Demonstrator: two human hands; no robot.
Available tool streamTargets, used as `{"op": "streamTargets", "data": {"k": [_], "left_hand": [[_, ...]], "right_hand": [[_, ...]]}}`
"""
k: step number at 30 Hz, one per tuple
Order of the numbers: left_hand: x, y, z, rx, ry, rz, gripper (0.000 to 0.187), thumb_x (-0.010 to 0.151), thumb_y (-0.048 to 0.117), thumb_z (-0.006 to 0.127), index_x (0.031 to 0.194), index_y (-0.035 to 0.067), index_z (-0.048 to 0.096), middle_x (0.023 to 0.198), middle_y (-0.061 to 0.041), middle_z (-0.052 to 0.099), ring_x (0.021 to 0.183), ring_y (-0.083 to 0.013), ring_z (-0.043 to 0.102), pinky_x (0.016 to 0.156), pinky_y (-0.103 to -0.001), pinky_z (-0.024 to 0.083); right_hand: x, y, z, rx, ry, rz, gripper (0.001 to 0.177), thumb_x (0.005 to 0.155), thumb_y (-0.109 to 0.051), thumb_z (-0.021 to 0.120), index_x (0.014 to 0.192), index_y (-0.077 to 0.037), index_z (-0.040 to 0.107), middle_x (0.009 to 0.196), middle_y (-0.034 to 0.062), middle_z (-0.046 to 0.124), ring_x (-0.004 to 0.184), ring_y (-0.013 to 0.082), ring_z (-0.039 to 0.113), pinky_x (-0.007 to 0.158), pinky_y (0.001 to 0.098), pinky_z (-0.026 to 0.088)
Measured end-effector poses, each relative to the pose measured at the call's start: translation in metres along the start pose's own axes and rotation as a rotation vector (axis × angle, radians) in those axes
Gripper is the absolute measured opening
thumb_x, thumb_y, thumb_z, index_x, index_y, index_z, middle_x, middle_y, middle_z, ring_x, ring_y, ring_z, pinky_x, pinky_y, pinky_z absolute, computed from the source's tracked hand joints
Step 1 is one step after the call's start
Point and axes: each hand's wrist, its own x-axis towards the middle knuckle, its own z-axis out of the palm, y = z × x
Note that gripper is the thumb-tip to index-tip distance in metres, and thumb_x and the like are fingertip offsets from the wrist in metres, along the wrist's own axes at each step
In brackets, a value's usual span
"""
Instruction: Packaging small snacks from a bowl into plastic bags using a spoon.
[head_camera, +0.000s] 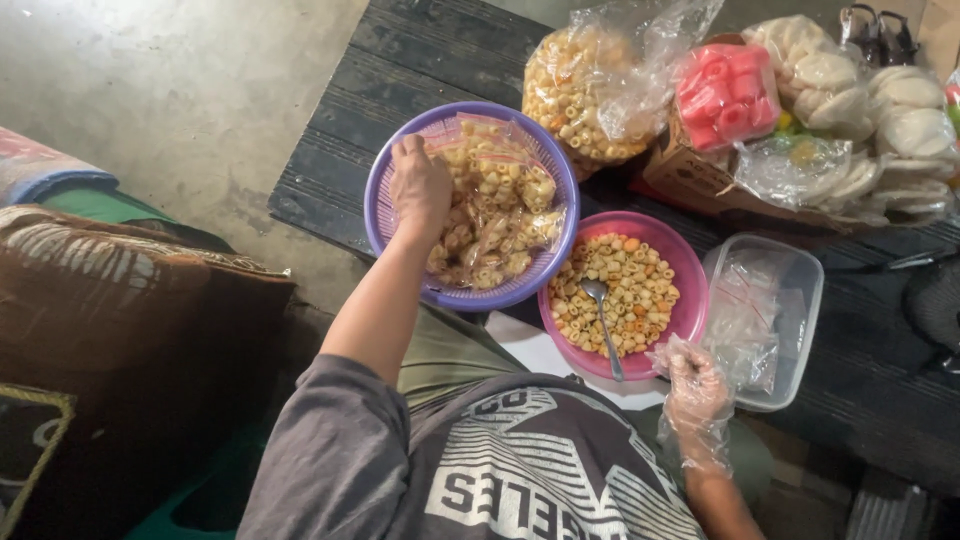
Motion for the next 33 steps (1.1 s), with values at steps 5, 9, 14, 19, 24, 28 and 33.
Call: {"op": "streamTargets", "data": {"k": [5,9,14,19,24,28,33], "left_hand": [[-0.047,-0.004,-0.010,0.064,0.096,0.170,0.073,0.087,0.024,0.073,0.150,0.003,0.043,0.149,-0.027,0.048,0.135,-0.0433,0.053,0.106,-0.055,0.050],[-0.053,0.003,-0.020,0.138,-0.082,0.311,0.037,0.086,0.030,0.068,0.120,0.018,0.058,0.108,-0.008,0.053,0.100,-0.0349,0.063,0.077,-0.052,0.058],[-0.043,0.008,-0.018,0.176,-0.167,0.291,0.034,0.081,0.026,0.072,0.109,0.013,0.059,0.112,-0.010,0.050,0.105,-0.0366,0.060,0.080,-0.049,0.057],[-0.050,0.010,-0.014,0.239,-0.116,0.330,0.045,0.073,0.033,0.076,0.111,0.016,0.059,0.109,-0.009,0.054,0.102,-0.0356,0.063,0.081,-0.049,0.055],[-0.072,0.027,0.009,0.049,-0.152,0.325,0.040,0.082,0.033,0.073,0.116,0.018,0.056,0.107,-0.009,0.057,0.098,-0.0320,0.068,0.081,-0.042,0.059],[-0.073,0.051,-0.002,0.000,-0.236,0.340,0.050,0.085,0.026,0.071,0.130,0.014,0.053,0.113,-0.014,0.057,0.099,-0.0391,0.068,0.082,-0.048,0.059],[-0.073,0.062,-0.004,0.033,-0.264,0.312,0.033,0.091,0.025,0.058,0.123,0.021,0.054,0.117,-0.010,0.055,0.094,-0.0392,0.069,0.080,-0.051,0.059]], "right_hand": [[-0.003,-0.009,0.001,-0.112,0.022,-0.066,0.005,0.097,-0.007,0.082,0.098,-0.004,0.078,0.077,0.0126,0.073,0.080,0.0257,0.074,0.070,0.0381,0.059],[-0.002,0.003,0.001,-0.102,0.048,-0.132,0.006,0.095,0.000,0.084,0.096,0.000,0.078,0.075,0.0183,0.071,0.074,0.0280,0.073,0.059,0.0395,0.057],[0.003,-0.016,-0.006,-0.084,0.047,-0.075,0.002,0.097,0.001,0.078,0.096,0.000,0.077,0.073,0.0158,0.071,0.071,0.0248,0.072,0.060,0.0374,0.060],[0.017,0.088,-0.053,-0.327,0.134,0.066,0.008,0.097,-0.020,0.078,0.095,-0.012,0.076,0.078,0.0078,0.070,0.078,0.0223,0.069,0.072,0.0382,0.057],[0.046,0.081,-0.081,-0.409,0.410,0.381,0.014,0.093,-0.043,0.075,0.098,-0.031,0.076,0.081,-0.0121,0.067,0.075,0.0073,0.068,0.068,0.0250,0.058],[0.064,0.075,-0.083,-0.013,0.611,0.366,0.004,0.088,-0.012,0.073,0.089,-0.013,0.077,0.068,0.0057,0.068,0.056,0.0081,0.065,0.048,0.0171,0.057],[0.066,0.086,-0.093,-0.198,0.619,0.402,0.009,0.080,-0.021,0.076,0.087,-0.022,0.080,0.068,-0.0007,0.069,0.059,0.0090,0.067,0.052,0.0208,0.060]]}}
